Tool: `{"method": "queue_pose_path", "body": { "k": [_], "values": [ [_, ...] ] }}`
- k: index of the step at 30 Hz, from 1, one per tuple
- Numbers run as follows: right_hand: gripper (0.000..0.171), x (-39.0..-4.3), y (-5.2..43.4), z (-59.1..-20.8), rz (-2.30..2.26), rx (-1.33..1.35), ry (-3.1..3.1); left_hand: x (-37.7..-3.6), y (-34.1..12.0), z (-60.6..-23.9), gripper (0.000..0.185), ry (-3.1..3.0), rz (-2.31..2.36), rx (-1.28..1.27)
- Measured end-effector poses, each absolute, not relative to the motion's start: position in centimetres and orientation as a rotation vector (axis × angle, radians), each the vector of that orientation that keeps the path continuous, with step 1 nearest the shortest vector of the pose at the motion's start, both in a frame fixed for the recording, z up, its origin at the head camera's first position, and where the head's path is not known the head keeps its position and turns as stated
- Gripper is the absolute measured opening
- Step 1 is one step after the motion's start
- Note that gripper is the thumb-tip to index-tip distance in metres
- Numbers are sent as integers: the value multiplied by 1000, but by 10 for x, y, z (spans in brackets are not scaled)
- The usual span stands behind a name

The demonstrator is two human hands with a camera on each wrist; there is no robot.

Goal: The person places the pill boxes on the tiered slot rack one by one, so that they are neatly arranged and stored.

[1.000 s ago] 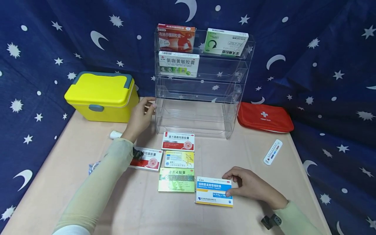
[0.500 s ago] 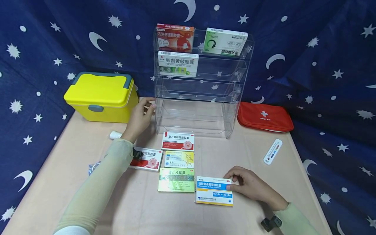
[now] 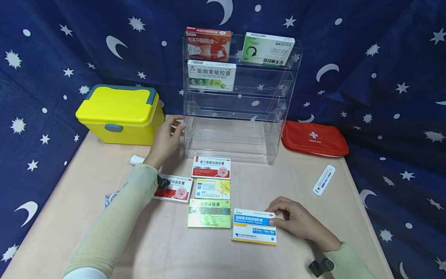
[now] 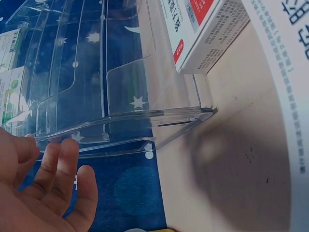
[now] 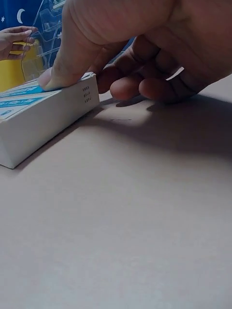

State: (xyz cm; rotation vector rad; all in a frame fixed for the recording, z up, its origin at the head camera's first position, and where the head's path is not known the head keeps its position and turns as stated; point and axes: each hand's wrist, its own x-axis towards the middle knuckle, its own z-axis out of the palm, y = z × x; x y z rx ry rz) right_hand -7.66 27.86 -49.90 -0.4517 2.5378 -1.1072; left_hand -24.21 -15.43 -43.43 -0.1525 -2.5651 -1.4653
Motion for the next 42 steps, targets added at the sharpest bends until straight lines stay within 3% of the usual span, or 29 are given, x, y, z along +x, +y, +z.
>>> {"method": "queue_pose_path", "body": {
  "k": [17, 33, 42],
  "values": [
    [32, -97, 282, -496, -1199, -282, 2748, -241, -154, -434, 34, -2559, -1465, -145],
    [35, -93, 286, -497, -1592, -520, 2744, -242, -153, -433, 33, -2560, -1464, -149],
    [49, -83, 290, -506, -1651, -621, 2633, -242, -153, -433, 34, -2561, -1473, -154]
  ]
}}
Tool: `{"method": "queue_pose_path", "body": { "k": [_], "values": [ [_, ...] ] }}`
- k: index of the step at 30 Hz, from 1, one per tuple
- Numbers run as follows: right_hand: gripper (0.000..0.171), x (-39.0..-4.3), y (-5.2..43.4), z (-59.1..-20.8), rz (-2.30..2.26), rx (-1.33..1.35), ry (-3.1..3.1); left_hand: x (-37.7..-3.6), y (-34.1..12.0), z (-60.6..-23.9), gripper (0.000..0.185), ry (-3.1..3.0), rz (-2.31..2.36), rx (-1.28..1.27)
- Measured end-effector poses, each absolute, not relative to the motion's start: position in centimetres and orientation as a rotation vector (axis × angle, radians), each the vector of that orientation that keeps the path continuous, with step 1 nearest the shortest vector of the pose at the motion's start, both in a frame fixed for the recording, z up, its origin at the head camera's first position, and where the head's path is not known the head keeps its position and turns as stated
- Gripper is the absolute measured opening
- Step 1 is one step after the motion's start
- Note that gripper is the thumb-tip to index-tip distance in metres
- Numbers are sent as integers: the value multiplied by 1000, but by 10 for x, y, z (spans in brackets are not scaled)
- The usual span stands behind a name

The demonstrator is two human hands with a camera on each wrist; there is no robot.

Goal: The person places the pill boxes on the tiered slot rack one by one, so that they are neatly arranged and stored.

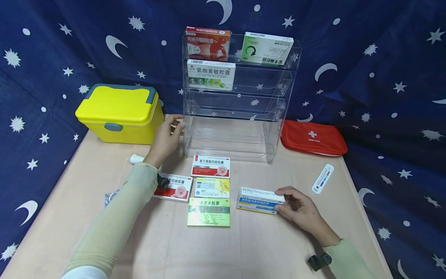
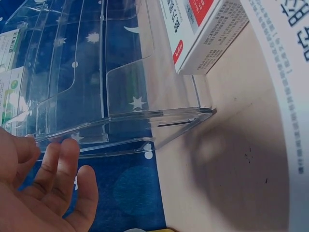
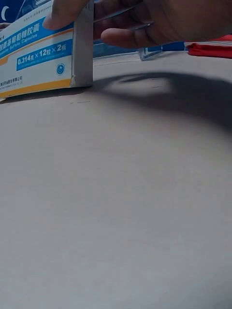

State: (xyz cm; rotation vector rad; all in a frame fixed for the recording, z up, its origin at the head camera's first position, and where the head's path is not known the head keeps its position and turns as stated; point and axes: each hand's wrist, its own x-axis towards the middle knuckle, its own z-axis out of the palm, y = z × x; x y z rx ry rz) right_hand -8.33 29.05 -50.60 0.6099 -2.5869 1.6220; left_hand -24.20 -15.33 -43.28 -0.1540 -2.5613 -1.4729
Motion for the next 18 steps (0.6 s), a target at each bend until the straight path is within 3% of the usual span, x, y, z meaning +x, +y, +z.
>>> {"method": "queue_pose_path", "body": {
  "k": [3, 9, 18],
  "values": [
    [48, -85, 290, -508, 1613, 623, -2578, -242, -154, -433, 34, -2563, -1469, -155],
    [37, -97, 274, -467, 1541, 514, -2586, -242, -154, -435, 33, -2555, -1469, -160],
    [38, -173, 279, -423, 1677, 468, -2292, -243, -154, -434, 33, -2547, -1483, -154]
  ]
}}
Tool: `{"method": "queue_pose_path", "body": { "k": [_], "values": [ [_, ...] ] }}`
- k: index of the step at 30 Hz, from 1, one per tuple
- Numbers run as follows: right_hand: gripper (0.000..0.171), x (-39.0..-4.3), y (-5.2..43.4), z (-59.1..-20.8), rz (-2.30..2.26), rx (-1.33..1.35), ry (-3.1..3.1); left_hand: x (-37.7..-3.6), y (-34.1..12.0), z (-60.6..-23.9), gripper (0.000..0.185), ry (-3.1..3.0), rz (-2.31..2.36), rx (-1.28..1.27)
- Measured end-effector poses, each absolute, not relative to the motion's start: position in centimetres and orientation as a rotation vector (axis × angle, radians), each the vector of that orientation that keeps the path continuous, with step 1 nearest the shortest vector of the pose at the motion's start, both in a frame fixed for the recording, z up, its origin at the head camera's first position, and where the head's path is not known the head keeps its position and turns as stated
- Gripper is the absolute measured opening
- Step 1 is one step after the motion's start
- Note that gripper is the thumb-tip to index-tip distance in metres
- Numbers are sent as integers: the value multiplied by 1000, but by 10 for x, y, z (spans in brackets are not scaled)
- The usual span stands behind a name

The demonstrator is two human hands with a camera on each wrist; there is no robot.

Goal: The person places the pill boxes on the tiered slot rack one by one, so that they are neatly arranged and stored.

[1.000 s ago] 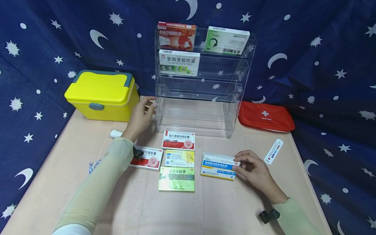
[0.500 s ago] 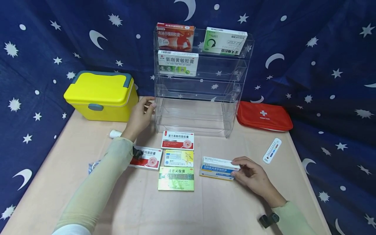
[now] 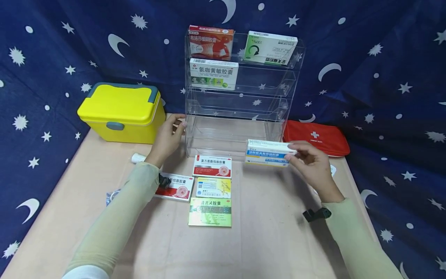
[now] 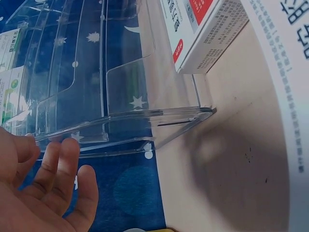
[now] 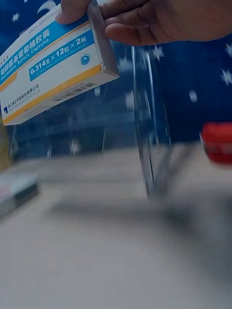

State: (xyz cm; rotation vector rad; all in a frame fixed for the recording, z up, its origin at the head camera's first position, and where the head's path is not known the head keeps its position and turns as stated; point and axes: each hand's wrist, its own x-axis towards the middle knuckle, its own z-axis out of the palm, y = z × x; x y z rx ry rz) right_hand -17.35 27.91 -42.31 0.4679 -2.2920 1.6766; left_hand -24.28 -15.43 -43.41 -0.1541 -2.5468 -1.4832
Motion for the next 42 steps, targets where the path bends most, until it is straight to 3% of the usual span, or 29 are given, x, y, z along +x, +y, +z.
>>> {"method": "queue_pose_path", "body": {
  "k": [10, 20, 34, 42],
  "values": [
    [37, -257, 264, -338, 1849, 508, -2011, -243, -153, -432, 32, -2552, -1468, -165],
    [30, -299, 233, -264, 1660, 498, -1980, -244, -153, -429, 32, -2542, -1475, -175],
    [30, -332, 240, -264, 1256, 485, -2239, -246, -154, -429, 33, -2543, -1463, -198],
    [30, -333, 249, -271, 1106, 504, -2313, -245, -157, -430, 33, -2564, -1465, -173]
  ]
}}
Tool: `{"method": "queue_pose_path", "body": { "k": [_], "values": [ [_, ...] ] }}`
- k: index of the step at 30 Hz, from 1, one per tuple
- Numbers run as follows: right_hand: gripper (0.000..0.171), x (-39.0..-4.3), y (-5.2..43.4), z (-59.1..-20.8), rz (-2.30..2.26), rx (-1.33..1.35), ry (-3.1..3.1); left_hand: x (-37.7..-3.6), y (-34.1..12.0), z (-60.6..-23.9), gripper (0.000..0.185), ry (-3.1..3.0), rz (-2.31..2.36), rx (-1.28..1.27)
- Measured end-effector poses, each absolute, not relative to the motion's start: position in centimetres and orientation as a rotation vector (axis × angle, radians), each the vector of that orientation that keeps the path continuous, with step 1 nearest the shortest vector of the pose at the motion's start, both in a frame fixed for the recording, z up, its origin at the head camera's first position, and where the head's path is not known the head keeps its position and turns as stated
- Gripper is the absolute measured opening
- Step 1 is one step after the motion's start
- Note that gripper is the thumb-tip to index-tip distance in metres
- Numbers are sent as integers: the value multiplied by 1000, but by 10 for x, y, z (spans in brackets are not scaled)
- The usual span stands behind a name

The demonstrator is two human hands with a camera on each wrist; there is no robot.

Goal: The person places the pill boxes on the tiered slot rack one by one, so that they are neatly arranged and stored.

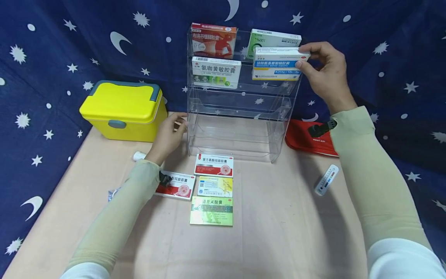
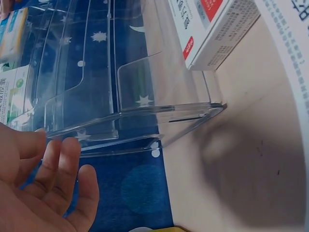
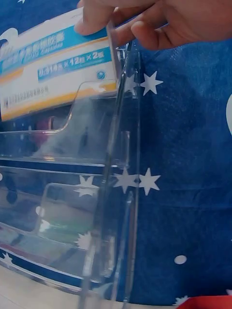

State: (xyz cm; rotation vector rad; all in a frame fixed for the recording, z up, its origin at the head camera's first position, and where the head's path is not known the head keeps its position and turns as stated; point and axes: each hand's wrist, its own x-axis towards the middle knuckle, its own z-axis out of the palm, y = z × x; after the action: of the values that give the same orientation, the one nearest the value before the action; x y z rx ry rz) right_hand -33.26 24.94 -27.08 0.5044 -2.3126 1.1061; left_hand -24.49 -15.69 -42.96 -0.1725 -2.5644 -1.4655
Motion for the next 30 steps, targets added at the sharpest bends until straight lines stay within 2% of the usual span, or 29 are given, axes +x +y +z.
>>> {"method": "queue_pose_path", "body": {
  "k": [14, 30],
  "values": [
    [28, -330, 243, -270, 648, 548, -2460, -243, -159, -431, 34, -2583, -1451, -184],
    [29, -324, 245, -271, 558, 492, -2525, -242, -158, -432, 35, -2590, -1467, -160]
  ]
}}
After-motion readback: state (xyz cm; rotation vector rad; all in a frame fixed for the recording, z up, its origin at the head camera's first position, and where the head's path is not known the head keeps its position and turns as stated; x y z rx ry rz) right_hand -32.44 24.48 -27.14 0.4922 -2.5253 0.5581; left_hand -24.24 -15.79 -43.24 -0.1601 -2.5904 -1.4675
